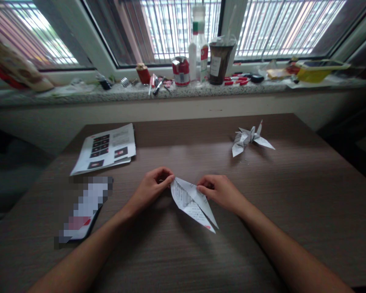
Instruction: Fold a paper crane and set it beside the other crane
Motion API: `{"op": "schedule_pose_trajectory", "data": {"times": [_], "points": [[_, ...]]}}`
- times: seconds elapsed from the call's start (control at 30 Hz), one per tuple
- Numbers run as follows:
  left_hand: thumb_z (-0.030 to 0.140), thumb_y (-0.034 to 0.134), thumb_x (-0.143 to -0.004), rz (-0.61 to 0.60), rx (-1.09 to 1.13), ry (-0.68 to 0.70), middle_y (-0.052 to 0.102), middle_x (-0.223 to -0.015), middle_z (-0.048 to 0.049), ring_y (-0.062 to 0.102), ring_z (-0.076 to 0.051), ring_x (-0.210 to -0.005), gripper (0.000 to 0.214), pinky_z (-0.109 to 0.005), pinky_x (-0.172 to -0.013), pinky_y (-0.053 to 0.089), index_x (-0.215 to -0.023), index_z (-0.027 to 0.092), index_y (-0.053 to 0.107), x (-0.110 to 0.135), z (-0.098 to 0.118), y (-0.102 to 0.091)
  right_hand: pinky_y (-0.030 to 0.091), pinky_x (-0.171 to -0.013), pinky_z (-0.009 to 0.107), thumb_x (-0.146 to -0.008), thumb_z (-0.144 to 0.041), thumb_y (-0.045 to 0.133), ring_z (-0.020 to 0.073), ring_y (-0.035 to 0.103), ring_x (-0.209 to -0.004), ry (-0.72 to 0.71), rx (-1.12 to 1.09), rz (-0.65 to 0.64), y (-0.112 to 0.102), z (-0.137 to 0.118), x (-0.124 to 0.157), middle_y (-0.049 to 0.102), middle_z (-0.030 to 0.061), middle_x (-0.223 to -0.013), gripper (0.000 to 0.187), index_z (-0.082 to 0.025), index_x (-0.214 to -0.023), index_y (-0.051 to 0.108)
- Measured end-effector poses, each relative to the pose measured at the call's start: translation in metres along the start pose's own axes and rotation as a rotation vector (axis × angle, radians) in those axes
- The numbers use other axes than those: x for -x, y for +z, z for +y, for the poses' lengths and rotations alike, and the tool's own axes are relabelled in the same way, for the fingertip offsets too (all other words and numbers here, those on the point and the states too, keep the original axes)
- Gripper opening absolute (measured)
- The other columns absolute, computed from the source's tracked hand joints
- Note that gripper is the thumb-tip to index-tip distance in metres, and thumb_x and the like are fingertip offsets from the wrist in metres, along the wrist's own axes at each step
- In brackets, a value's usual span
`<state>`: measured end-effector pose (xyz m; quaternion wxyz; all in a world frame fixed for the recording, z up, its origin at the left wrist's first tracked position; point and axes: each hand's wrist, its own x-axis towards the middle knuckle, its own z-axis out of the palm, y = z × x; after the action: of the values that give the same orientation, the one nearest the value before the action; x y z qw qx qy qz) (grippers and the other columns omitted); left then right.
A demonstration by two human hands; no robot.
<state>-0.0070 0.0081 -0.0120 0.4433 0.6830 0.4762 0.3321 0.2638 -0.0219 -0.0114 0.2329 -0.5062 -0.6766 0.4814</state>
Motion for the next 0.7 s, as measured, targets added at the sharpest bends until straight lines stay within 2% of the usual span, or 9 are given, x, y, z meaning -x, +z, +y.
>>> {"op": "schedule_pose_trajectory", "data": {"times": [0.13, 0.23, 0.33, 0.4, 0.47, 0.57, 0.7], "points": [[0.032, 0.064, -0.098, 0.034, -0.052, 0.047, 0.073, -0.097, -0.0038, 0.070, -0.018, -0.088, 0.015, -0.032, -0.081, 0.057, -0.101, 0.018, 0.069, 0.001, 0.001, 0.001, 0.049, -0.060, 0.027, -0.095, -0.035, 0.064, 0.0163, 0.066, -0.068, -0.002, 0.039, 0.026, 0.001, 0.002, -0.003, 0.073, 0.0020, -0.079, 0.020, -0.020, -0.093, 0.076], [0.029, 0.066, -0.097, 0.117, -0.089, 0.094, 0.069, -0.111, -0.0062, 0.069, -0.019, -0.095, 0.019, -0.033, -0.082, 0.058, -0.113, 0.019, 0.065, 0.002, 0.002, 0.001, 0.049, -0.059, 0.027, -0.094, -0.035, 0.064, 0.0163, 0.066, -0.065, 0.025, 0.039, 0.067, 0.000, 0.003, -0.004, 0.074, 0.0027, -0.080, 0.019, -0.019, -0.093, 0.075], [0.027, 0.064, -0.099, 0.143, -0.178, 0.123, 0.067, -0.106, -0.0056, 0.068, -0.017, -0.089, 0.012, -0.032, -0.078, 0.057, -0.106, 0.018, 0.063, 0.004, 0.007, 0.001, 0.048, -0.062, 0.028, -0.094, -0.035, 0.064, 0.0175, 0.067, -0.069, 0.020, 0.113, 0.170, -0.002, 0.002, -0.004, 0.075, 0.0027, -0.080, 0.018, -0.020, -0.091, 0.075], [0.027, 0.063, -0.100, 0.095, -0.223, 0.143, 0.067, -0.099, -0.0042, 0.066, -0.017, -0.084, 0.009, -0.032, -0.076, 0.056, -0.100, 0.018, 0.062, 0.006, 0.011, 0.002, 0.046, -0.064, 0.028, -0.094, -0.033, 0.064, 0.0179, 0.066, -0.071, 0.002, 0.195, 0.240, -0.004, 0.001, -0.004, 0.074, 0.0019, -0.079, 0.016, -0.021, -0.089, 0.074], [0.027, 0.064, -0.100, 0.055, -0.257, 0.166, 0.067, -0.099, -0.0041, 0.065, -0.017, -0.084, 0.009, -0.032, -0.076, 0.055, -0.102, 0.018, 0.062, 0.009, 0.014, 0.004, 0.043, -0.063, 0.028, -0.094, -0.031, 0.064, 0.0175, 0.065, -0.069, -0.018, 0.271, 0.284, -0.004, 0.000, -0.005, 0.072, 0.0013, -0.077, 0.016, -0.021, -0.086, 0.072], [0.028, 0.063, -0.101, -0.011, -0.273, 0.217, 0.066, -0.107, -0.0056, 0.066, -0.018, -0.090, 0.015, -0.033, -0.079, 0.056, -0.114, 0.020, 0.062, 0.014, 0.017, 0.008, 0.039, -0.062, 0.029, -0.095, -0.029, 0.063, 0.0171, 0.060, -0.067, -0.052, 0.385, 0.315, -0.002, 0.002, -0.006, 0.068, 0.0007, -0.073, 0.020, -0.020, -0.078, 0.064], [0.028, 0.060, -0.103, -0.121, -0.289, 0.296, 0.061, -0.125, -0.0091, 0.065, -0.022, -0.108, 0.030, -0.040, -0.096, 0.055, -0.133, 0.026, 0.061, 0.016, 0.018, 0.014, 0.037, -0.064, 0.030, -0.095, -0.028, 0.064, 0.0178, 0.058, -0.069, -0.093, 0.520, 0.316, 0.001, 0.006, -0.008, 0.064, 0.0008, -0.075, 0.023, -0.021, -0.074, 0.056]]}}
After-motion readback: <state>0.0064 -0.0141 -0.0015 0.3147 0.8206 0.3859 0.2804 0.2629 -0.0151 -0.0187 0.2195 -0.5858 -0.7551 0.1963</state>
